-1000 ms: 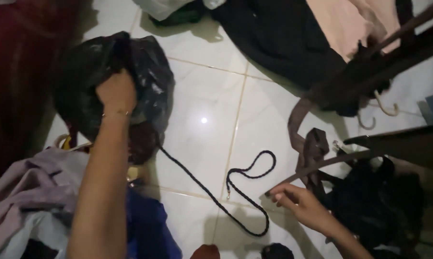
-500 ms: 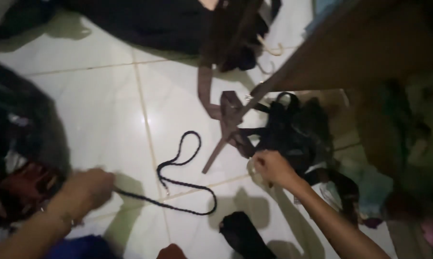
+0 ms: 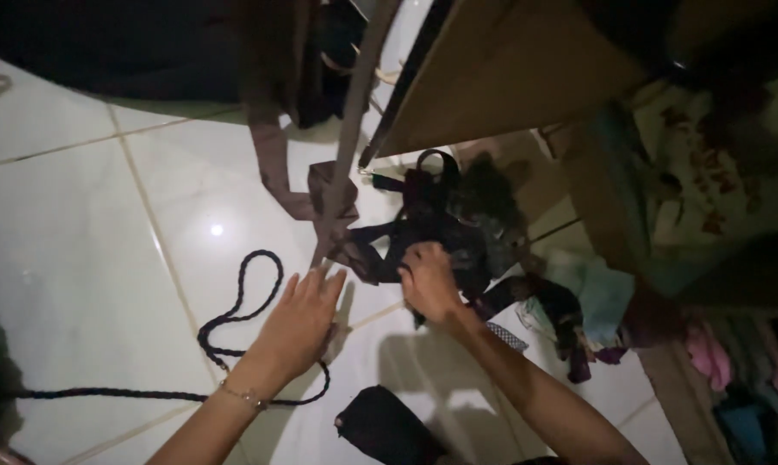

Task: Organizing and hanging various belts and straps onto a clothes hanger.

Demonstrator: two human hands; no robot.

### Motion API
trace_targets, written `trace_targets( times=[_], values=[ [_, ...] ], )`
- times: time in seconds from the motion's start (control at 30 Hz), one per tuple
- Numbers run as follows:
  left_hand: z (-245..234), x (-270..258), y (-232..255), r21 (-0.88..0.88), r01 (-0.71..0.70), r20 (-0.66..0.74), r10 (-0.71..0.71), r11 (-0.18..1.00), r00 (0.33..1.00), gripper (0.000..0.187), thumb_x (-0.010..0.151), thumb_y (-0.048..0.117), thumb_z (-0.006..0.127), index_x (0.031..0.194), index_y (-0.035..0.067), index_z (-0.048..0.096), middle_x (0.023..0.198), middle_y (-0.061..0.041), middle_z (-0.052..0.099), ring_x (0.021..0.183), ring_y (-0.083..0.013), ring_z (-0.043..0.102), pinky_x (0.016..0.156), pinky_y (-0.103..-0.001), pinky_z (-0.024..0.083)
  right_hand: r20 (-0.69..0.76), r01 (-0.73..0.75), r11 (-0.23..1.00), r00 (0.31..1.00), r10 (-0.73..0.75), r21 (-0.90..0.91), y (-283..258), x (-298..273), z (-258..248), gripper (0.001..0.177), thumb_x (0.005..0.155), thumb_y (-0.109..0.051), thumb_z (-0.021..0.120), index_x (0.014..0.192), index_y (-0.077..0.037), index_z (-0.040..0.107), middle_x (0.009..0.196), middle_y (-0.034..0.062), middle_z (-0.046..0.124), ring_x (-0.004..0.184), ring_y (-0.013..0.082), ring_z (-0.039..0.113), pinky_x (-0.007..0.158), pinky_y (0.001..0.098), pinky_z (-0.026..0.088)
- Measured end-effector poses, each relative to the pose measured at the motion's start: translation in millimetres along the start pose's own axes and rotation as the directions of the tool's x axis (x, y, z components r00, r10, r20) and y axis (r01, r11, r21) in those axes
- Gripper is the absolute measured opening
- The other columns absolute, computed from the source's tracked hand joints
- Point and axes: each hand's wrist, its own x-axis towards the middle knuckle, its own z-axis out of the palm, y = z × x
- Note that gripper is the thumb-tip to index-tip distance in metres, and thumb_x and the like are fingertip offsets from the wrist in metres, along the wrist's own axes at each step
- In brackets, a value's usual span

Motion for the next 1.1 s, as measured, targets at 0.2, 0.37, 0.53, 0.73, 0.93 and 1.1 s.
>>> trace_targets(
  times=[0.2,0.37,0.53,0.73,0.93,1.1],
  values=[
    [2.0,32.0,16.4,-0.466,-0.179,-0.429,-0.044,0.867,0.902,0.106,0.056,0.025,0.095,0.142,-0.003,0.040,0.146,-0.035,0.040,0.136,-0.0483,0.038,0.108,-0.056,0.032,0.084,-0.075,0.865,0.996,0.038,0.497,-77.9,4.3,-47.1,0.025,0.097,-0.016,0.067,0.115,0.001,0.066,0.112,0.0196,0.066,0.109,0.0381,0.062,0.095,0.0453,0.050],
    [45.9,40.8,-4.7,-0.587,-0.284,-0.554,-0.121,0.758,0.824,0.053,0.076,0.016,0.081,0.122,0.004,0.060,0.147,-0.026,0.055,0.133,-0.0407,0.054,0.107,-0.045,0.043,0.147,0.104,0.820,0.964,-0.223,0.563,-94.4,5.0,-75.5,0.024,0.098,-0.020,0.073,0.109,-0.001,0.064,0.112,0.0158,0.066,0.113,0.0370,0.061,0.101,0.0439,0.049],
    [48.5,33.4,-9.2,-0.985,0.055,-0.033,-0.489,0.164,0.872,0.030,0.106,0.028,0.056,0.120,0.004,0.066,0.101,-0.016,0.070,0.089,-0.0251,0.065,0.081,-0.034,0.052,-0.011,0.098,0.918,0.995,-0.102,0.385,-60.1,9.8,-46.1,0.098,0.069,-0.045,0.092,0.142,-0.003,0.042,0.144,0.0224,0.041,0.135,0.0442,0.041,0.113,0.0522,0.033],
    [40.3,20.3,-17.5,-0.834,-0.050,0.274,-0.491,-0.549,0.827,0.034,0.101,0.030,0.046,0.112,0.003,0.064,0.097,-0.010,0.074,0.082,-0.0217,0.073,0.077,-0.036,0.063,0.229,0.015,0.984,0.972,-0.057,0.180,-30.7,28.3,-29.8,0.122,0.059,-0.044,0.094,0.155,-0.002,0.030,0.161,0.0228,0.026,0.145,0.0445,0.030,0.120,0.0581,0.019],
    [73.5,7.3,-54.4,-0.668,-0.118,0.361,-0.459,-0.734,0.812,0.028,0.106,0.029,0.052,0.102,0.004,0.062,0.077,-0.009,0.064,0.058,-0.0174,0.058,0.057,-0.028,0.047,0.398,0.253,0.894,0.826,-0.398,0.370,-11.1,30.4,25.3,0.072,0.096,-0.057,0.076,0.148,-0.013,0.053,0.165,0.0081,0.055,0.164,0.0284,0.035,0.137,0.0580,0.009],
    [19.9,-14.2,-58.4,-0.581,-0.272,0.198,-0.457,-0.767,0.867,0.026,0.106,0.028,0.051,0.089,0.009,0.053,0.070,-0.004,0.055,0.052,-0.0129,0.045,0.054,-0.027,0.039,0.560,0.031,0.829,0.723,-0.404,0.559,-38.8,-10.4,67.9,0.104,0.080,-0.062,0.078,0.154,0.001,0.040,0.148,0.0207,0.055,0.153,0.0446,0.018,0.123,0.0548,0.007]
  ],
)
